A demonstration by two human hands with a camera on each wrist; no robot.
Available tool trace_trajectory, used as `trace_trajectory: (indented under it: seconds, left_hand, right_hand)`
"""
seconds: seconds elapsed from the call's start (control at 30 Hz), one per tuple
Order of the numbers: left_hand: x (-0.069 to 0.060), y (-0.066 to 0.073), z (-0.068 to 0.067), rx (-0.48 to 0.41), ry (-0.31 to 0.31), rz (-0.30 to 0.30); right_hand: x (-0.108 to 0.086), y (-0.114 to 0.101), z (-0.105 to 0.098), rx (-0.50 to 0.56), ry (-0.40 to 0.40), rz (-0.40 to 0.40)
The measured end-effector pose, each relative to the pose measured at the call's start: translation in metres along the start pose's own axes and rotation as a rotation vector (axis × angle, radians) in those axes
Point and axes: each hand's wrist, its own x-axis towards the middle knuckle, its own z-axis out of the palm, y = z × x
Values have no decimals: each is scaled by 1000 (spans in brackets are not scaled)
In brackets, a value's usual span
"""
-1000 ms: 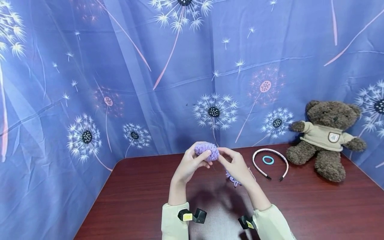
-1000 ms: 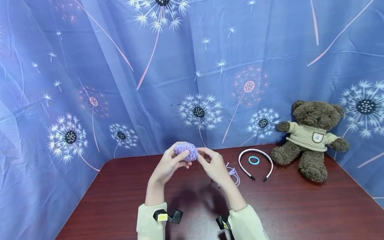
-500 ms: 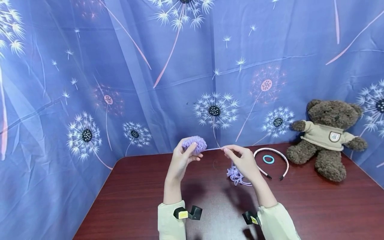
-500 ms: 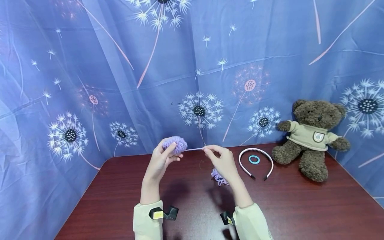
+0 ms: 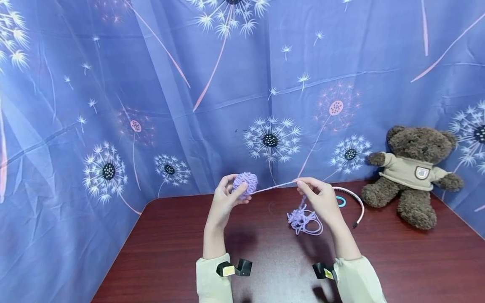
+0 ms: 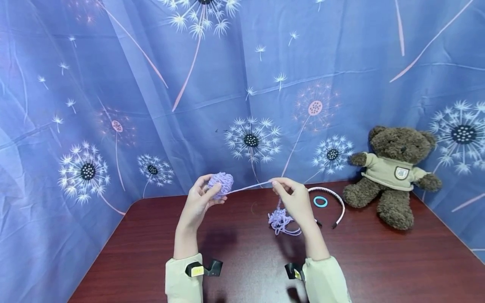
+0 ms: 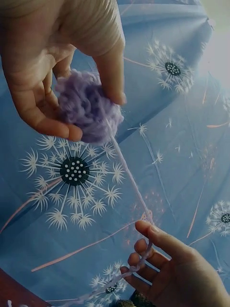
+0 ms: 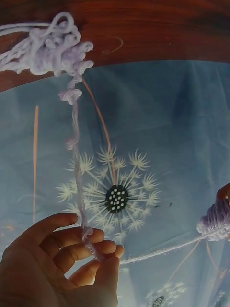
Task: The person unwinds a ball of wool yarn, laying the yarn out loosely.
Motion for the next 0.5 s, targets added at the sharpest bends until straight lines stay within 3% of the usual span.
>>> trace_trajectory:
  seconds: [0.17,0.33,0.5]
  left_hand:
    - [-1,-1,1,-7,-64,-15]
    - [0,-1,4,-34,-50,-1]
    - [1,-1,8,-39,-53,-1]
  right_hand:
    - [1,1,-7,29,46,-15]
    - [1,0,-12,39,88,-23]
    - [0,-5,-14,57,76,-26]
